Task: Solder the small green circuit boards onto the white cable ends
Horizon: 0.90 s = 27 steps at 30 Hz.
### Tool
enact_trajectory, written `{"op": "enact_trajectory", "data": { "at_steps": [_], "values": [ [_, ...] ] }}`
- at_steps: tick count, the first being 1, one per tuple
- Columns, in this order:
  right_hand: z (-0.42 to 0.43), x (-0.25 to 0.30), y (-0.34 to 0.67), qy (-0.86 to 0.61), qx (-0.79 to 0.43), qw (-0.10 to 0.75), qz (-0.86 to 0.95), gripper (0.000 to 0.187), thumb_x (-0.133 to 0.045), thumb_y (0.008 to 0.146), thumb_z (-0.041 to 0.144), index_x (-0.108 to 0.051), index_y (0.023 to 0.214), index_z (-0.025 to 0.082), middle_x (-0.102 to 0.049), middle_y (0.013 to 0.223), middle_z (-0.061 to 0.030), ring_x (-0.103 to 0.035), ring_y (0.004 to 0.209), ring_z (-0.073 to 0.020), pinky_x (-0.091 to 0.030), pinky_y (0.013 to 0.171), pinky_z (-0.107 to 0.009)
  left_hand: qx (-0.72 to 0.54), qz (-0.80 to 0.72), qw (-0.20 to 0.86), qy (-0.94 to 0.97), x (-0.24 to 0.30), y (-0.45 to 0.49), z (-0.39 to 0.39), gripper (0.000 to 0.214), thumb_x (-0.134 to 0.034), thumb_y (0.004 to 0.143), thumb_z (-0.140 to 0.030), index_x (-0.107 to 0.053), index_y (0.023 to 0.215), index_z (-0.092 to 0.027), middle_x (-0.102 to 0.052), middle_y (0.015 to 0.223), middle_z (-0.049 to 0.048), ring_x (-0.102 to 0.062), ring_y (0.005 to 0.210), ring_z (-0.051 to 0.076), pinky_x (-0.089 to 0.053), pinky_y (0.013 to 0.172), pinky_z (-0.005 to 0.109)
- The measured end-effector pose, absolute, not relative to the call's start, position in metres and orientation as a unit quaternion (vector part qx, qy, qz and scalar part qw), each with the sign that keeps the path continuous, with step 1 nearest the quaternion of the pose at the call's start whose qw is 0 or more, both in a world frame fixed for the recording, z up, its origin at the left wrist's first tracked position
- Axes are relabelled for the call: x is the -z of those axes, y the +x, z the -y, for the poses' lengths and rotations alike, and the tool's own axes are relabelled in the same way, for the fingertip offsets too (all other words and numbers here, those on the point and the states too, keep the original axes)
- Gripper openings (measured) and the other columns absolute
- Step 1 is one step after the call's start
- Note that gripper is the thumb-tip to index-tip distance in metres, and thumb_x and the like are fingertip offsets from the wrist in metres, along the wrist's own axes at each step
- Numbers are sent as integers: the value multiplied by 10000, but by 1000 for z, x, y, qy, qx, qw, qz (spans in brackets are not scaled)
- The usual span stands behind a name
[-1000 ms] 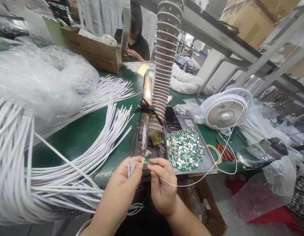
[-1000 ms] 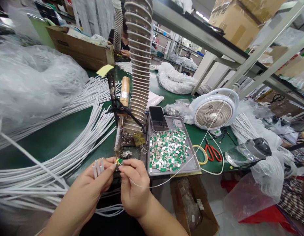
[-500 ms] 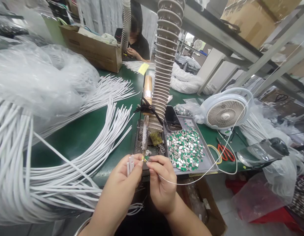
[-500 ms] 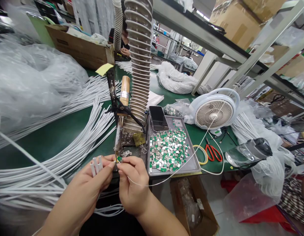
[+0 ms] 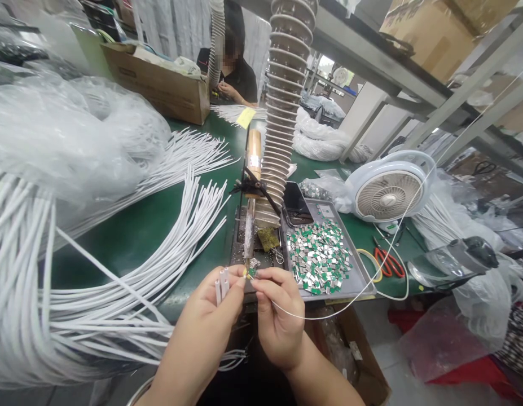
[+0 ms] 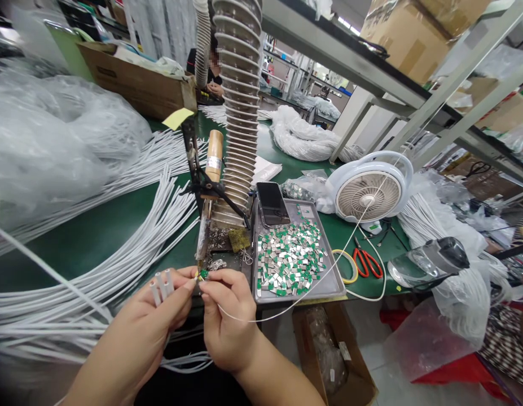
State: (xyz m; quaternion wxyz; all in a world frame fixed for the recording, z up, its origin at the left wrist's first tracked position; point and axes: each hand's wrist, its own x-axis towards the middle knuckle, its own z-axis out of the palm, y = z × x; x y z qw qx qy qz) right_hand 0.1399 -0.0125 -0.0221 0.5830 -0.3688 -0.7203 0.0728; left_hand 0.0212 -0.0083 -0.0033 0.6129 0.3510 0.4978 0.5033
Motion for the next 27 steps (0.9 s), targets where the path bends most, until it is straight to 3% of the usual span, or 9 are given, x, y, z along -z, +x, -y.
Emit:
{"op": "enact_trajectory", "data": {
  "at_steps": [5, 11, 18, 27],
  "values": [
    [15, 22, 139, -368, -78, 586, 717, 306, -452, 859, 25, -594, 1085, 176, -583, 994, -87, -595, 948, -157, -542, 829, -295, -501, -497, 615, 351, 8, 22, 10, 218, -642, 777, -400, -588, 880, -216, -412, 510, -110, -370, 449, 77, -301, 407, 164],
    [17, 25, 141, -371, -103, 590, 710, 309, -442, 868, 36, -590, 1095, 186, -620, 977, -93, -618, 923, -170, -553, 796, -319, -496, -509, 600, 367, 16, 20, 11, 182, -619, 791, -381, -583, 864, -219, -559, 642, -56, -564, 653, 141, -416, 560, 203],
    [24, 28, 143, -419, -133, 585, 681, 310, -389, 896, 54, -579, 1082, 215, -616, 803, -42, -606, 732, -149, -550, 672, -303, -456, -498, 582, 453, 12, 15, 15, 149, -593, 813, -367, -613, 806, -219, -650, 823, 10, -608, 844, 204, -465, 783, 285],
    [24, 28, 145, -456, -126, 550, 688, 155, -479, 853, 75, -585, 833, 188, -571, 738, -27, -566, 688, -140, -512, 599, -260, -434, -521, 534, 505, 15, 8, 20, 157, -591, 804, -378, -652, 827, -235, -666, 808, 16, -607, 796, 214, -489, 702, 281]
  ]
}}
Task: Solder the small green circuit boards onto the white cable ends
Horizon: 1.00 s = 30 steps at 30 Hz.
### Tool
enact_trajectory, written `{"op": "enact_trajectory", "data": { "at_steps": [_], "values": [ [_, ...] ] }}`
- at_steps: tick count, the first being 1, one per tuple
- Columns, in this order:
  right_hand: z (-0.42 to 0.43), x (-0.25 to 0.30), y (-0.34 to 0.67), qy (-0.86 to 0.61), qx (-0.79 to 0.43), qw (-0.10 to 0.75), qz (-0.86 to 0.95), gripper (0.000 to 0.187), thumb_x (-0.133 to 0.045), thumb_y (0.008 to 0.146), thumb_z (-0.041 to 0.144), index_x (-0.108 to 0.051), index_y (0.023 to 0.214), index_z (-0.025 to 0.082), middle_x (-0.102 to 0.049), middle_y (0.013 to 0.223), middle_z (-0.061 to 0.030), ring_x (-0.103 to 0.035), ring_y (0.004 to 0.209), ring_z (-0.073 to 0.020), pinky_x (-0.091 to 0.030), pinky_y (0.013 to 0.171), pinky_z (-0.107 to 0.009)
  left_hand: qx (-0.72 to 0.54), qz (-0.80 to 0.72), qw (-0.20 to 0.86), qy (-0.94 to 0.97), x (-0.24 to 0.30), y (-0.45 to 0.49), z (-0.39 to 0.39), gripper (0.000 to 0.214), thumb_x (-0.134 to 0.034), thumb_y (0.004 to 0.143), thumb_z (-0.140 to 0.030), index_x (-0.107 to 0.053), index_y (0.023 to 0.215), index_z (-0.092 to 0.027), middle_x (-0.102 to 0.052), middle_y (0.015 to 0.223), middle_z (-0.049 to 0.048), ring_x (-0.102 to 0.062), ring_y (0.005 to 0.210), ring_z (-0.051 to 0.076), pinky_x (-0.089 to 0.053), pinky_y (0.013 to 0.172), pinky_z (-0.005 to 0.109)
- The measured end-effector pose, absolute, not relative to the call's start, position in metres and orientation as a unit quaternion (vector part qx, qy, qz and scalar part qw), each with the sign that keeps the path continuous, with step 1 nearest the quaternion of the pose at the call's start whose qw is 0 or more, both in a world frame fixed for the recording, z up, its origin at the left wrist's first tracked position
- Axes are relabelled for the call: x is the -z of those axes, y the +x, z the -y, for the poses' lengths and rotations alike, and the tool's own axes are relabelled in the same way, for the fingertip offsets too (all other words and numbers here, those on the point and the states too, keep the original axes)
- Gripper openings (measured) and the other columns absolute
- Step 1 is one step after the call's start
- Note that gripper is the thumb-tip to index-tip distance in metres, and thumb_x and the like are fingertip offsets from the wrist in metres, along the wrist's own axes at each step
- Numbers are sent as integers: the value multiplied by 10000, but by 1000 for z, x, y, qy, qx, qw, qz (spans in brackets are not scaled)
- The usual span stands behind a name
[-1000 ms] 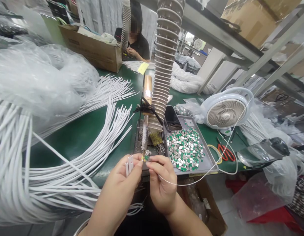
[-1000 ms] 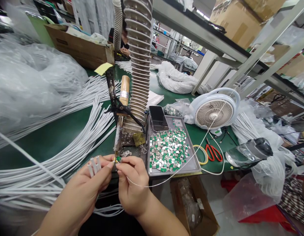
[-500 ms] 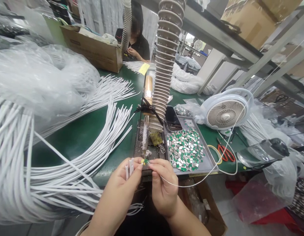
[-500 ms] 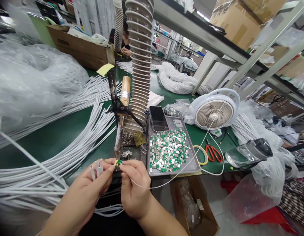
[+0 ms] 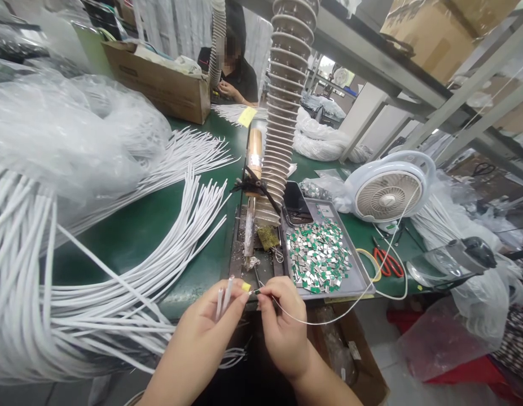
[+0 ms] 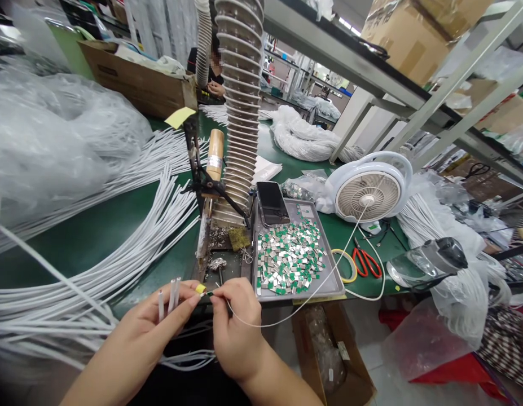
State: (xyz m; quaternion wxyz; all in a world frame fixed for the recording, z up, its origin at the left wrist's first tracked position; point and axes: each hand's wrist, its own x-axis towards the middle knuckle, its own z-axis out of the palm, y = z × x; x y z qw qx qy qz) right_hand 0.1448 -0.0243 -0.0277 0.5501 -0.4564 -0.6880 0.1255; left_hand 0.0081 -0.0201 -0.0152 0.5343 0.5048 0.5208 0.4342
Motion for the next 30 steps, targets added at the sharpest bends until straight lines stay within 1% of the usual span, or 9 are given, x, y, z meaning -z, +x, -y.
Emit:
{"op": "enact_trajectory", "data": {
  "at_steps": [4, 6, 10, 12, 14, 17, 20, 26, 30],
  "values": [
    [21, 28, 145, -437, -93, 566, 693, 194, -473, 859, 56, -595, 879, 206, -570, 767, -26, -581, 691, -135, -529, 597, -261, -397, -515, 536, 538, 13, 5, 19, 139, -591, 815, -382, -642, 814, -253, -663, 775, 2, -614, 832, 223, -484, 701, 271],
    [20, 27, 145, -429, -82, 569, 697, 210, -470, 865, 59, -598, 920, 215, -589, 795, -34, -604, 720, -143, -549, 622, -279, -391, -504, 541, 548, 11, 5, 19, 133, -589, 818, -372, -633, 788, -250, -667, 778, 3, -618, 838, 225, -485, 715, 275],
    [20, 27, 144, -414, -88, 561, 712, 243, -432, 884, 75, -589, 1011, 210, -639, 856, -64, -640, 803, -170, -572, 697, -328, -392, -498, 536, 558, 8, 8, 17, 158, -554, 827, -350, -591, 722, -238, -642, 734, 4, -624, 830, 236, -486, 709, 296],
    [21, 27, 144, -417, -92, 563, 708, 254, -415, 886, 84, -583, 1035, 205, -648, 856, -69, -644, 813, -178, -574, 700, -333, -391, -507, 528, 558, 7, 10, 17, 179, -542, 825, -340, -558, 679, -237, -609, 681, -5, -627, 821, 242, -485, 687, 301],
    [22, 28, 145, -428, -96, 571, 694, 258, -412, 881, 84, -578, 1041, 200, -649, 851, -68, -643, 803, -176, -573, 688, -322, -393, -516, 522, 554, 7, 11, 16, 163, -538, 817, -322, -556, 679, -237, -606, 669, -7, -629, 800, 241, -486, 663, 299],
    [23, 30, 145, -432, -110, 585, 677, 239, -422, 873, 82, -582, 1009, 196, -650, 840, -67, -641, 782, -170, -570, 681, -315, -413, -520, 511, 545, 5, 12, 13, 108, -556, 792, -292, -601, 714, -232, -661, 739, 15, -636, 772, 232, -496, 663, 300],
    [22, 30, 145, -420, -113, 591, 680, 213, -436, 872, 87, -591, 965, 200, -662, 830, -65, -650, 789, -175, -572, 697, -329, -435, -524, 497, 537, 4, 12, 11, 115, -585, 759, -283, -613, 665, -223, -697, 821, 45, -646, 773, 233, -505, 694, 310],
    [21, 28, 142, -410, -99, 593, 686, 215, -440, 873, 74, -594, 957, 199, -676, 835, -67, -672, 855, -180, -577, 744, -331, -421, -547, 476, 545, 3, 14, 8, 141, -569, 761, -317, -603, 657, -228, -701, 916, 60, -651, 819, 241, -499, 714, 314],
    [19, 27, 142, -406, -96, 592, 690, 214, -436, 882, 81, -591, 966, 201, -678, 837, -68, -674, 876, -187, -577, 761, -350, -422, -550, 467, 549, 2, 14, 6, 138, -558, 763, -316, -589, 656, -234, -696, 907, 51, -648, 826, 242, -494, 704, 311]
  ]
}}
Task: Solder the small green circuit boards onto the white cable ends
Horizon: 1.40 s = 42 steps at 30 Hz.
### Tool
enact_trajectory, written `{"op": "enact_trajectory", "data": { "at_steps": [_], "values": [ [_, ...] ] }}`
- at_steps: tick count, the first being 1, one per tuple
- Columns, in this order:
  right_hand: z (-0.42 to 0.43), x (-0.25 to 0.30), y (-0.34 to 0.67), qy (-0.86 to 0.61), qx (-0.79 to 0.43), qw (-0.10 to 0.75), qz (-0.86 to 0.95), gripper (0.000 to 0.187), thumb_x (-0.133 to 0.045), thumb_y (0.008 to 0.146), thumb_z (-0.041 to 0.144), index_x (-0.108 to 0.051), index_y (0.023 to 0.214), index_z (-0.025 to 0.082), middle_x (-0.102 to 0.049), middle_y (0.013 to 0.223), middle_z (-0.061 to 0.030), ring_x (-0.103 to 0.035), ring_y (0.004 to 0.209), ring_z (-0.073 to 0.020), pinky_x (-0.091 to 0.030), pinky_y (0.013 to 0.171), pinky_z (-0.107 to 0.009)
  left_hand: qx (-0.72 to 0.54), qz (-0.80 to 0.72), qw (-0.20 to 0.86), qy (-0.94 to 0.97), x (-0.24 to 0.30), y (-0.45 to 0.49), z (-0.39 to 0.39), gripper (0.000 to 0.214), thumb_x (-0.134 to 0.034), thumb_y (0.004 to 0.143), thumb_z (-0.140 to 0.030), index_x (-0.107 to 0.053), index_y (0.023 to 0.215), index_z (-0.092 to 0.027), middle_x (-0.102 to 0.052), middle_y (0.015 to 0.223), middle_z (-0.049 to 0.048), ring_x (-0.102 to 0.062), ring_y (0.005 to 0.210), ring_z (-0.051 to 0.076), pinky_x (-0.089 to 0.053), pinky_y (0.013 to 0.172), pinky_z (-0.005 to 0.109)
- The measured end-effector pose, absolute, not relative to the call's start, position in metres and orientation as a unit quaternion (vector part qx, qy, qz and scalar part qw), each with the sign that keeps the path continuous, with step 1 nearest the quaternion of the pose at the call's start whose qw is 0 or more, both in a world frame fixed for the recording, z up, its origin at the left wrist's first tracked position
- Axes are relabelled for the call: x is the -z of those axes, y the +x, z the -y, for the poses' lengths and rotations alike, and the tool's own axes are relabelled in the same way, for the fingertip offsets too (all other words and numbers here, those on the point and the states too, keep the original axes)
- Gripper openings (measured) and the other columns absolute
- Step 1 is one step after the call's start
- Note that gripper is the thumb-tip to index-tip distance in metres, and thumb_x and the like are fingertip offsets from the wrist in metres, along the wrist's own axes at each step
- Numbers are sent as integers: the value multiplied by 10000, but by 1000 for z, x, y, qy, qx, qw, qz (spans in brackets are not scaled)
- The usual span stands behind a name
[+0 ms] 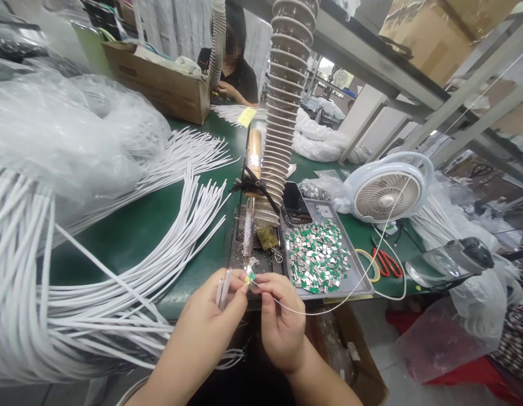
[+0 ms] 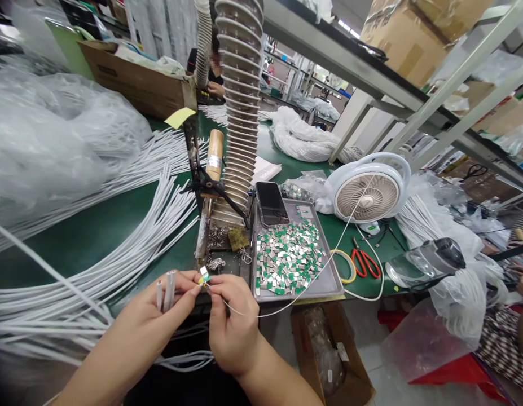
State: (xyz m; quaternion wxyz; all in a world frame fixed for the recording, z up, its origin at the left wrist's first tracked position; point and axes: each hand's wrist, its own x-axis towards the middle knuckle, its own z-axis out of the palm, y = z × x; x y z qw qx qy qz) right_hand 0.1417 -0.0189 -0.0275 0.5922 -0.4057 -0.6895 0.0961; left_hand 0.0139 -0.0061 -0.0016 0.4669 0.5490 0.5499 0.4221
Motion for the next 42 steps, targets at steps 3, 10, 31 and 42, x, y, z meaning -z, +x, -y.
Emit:
{"op": "enact_trajectory", "data": {
  "at_steps": [3, 10, 31, 42],
  "values": [
    [17, 27, 141, -402, -89, 593, 692, 219, -433, 884, 84, -590, 982, 202, -683, 861, -75, -675, 874, -192, -577, 763, -362, -426, -550, 464, 548, -1, 14, 5, 136, -558, 754, -321, -580, 652, -235, -697, 884, 49, -648, 815, 243, -495, 701, 314],
    [12, 25, 138, -403, -79, 592, 694, 212, -435, 889, 88, -590, 978, 201, -685, 887, -82, -675, 869, -190, -584, 753, -362, -423, -568, 446, 548, -4, 13, 4, 163, -544, 756, -359, -578, 653, -237, -691, 914, 46, -642, 863, 247, -488, 737, 316],
    [7, 22, 134, -380, -98, 608, 691, 232, -469, 855, 34, -597, 986, 177, -666, 930, -86, -648, 909, -164, -562, 806, -317, -422, -577, 441, 543, -5, 9, 2, 151, -558, 748, -369, -582, 685, -233, -680, 964, 42, -642, 905, 248, -488, 731, 306],
    [9, 22, 135, -377, -117, 610, 687, 251, -469, 832, 3, -610, 968, 161, -664, 920, -87, -640, 918, -153, -539, 828, -278, -416, -575, 438, 552, 0, 9, 4, 197, -543, 752, -421, -573, 699, -234, -670, 978, 54, -638, 887, 240, -478, 783, 333]
  ]
}}
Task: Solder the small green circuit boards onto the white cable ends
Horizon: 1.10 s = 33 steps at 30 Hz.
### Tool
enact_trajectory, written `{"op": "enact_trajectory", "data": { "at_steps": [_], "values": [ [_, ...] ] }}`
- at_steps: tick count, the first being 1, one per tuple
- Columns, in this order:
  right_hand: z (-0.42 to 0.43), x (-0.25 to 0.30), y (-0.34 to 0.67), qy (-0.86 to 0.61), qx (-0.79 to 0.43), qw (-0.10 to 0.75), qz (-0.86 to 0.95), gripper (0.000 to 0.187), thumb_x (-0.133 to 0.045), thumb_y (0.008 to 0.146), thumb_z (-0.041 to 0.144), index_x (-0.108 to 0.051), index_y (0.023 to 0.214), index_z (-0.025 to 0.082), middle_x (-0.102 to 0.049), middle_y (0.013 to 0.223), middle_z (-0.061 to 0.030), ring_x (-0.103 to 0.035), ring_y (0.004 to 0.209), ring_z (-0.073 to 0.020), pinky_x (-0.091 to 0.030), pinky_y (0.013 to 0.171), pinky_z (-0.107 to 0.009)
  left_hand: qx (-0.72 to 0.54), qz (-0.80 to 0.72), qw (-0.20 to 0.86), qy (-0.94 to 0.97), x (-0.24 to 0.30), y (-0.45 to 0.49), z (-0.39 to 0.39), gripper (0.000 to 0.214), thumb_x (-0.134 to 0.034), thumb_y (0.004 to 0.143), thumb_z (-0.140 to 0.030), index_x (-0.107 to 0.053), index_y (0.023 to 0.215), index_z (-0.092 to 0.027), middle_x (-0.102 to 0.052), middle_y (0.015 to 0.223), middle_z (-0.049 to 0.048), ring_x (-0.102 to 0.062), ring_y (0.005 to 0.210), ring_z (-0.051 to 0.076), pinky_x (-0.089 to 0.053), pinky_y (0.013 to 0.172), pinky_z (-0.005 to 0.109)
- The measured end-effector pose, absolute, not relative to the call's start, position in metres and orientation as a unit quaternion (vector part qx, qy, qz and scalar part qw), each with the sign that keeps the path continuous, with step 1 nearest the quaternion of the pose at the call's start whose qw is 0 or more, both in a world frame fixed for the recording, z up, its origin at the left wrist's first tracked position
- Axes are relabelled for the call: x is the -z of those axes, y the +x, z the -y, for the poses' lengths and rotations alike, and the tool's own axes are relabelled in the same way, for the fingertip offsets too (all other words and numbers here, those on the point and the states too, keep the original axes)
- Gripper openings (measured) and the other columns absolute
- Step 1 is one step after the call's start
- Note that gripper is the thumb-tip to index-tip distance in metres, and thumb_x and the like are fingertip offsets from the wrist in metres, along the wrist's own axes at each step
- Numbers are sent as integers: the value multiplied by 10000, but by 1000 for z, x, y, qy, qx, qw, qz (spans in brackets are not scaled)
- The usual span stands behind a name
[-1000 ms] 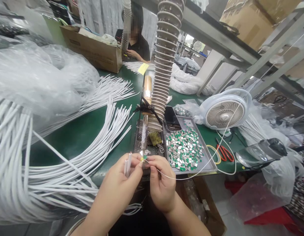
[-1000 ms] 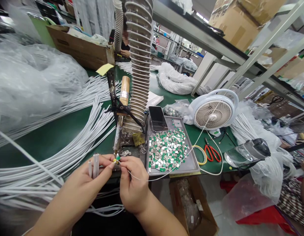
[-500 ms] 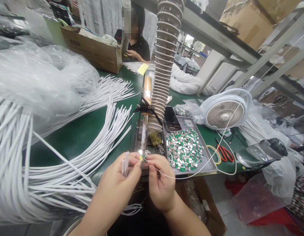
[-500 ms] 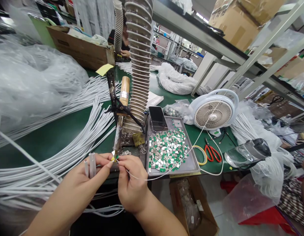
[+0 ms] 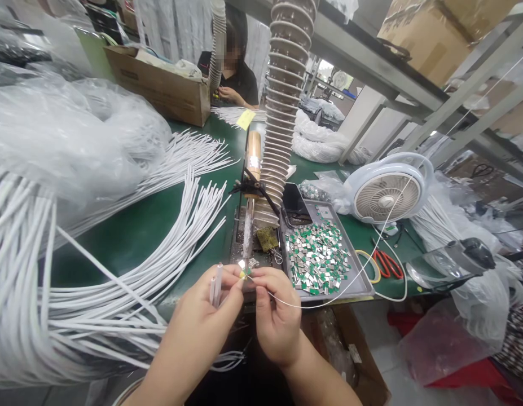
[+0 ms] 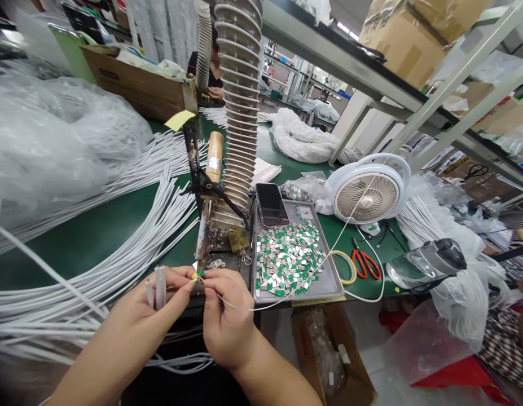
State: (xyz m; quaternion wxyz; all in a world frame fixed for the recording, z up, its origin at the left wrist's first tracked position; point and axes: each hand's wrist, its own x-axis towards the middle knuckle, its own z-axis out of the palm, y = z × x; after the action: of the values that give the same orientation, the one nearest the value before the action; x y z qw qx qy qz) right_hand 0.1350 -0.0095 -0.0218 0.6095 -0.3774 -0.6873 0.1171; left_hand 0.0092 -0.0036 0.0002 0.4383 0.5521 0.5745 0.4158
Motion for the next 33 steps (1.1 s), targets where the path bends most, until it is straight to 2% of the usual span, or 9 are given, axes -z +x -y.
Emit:
{"op": "enact_trajectory", "data": {
  "at_steps": [9, 17, 24, 33],
  "values": [
    [13, 29, 138, -388, -134, 597, 689, 258, -461, 834, 9, -604, 975, 171, -664, 925, -85, -639, 919, -158, -537, 827, -292, -413, -560, 451, 559, 8, 9, 6, 207, -516, 792, -421, -559, 723, -232, -667, 918, 50, -622, 942, 259, -481, 762, 330],
    [14, 31, 141, -393, -125, 600, 686, 279, -444, 841, 6, -600, 986, 185, -649, 917, -73, -629, 904, -158, -537, 812, -303, -398, -564, 437, 577, 10, 7, 8, 224, -524, 816, -449, -599, 833, -238, -680, 845, 13, -631, 837, 225, -490, 721, 295],
    [15, 32, 142, -387, -120, 603, 687, 270, -457, 846, 13, -600, 991, 191, -643, 925, -71, -622, 907, -161, -534, 814, -314, -377, -569, 445, 580, 5, 5, 9, 280, -519, 802, -488, -628, 818, -231, -702, 806, 17, -644, 868, 253, -480, 748, 307],
    [14, 29, 140, -389, -110, 600, 691, 238, -466, 857, 33, -607, 971, 186, -647, 884, -69, -631, 864, -161, -550, 771, -307, -369, -576, 442, 580, 4, 4, 8, 322, -513, 802, -514, -646, 826, -222, -709, 776, 22, -649, 862, 257, -491, 690, 285]
  ]
}}
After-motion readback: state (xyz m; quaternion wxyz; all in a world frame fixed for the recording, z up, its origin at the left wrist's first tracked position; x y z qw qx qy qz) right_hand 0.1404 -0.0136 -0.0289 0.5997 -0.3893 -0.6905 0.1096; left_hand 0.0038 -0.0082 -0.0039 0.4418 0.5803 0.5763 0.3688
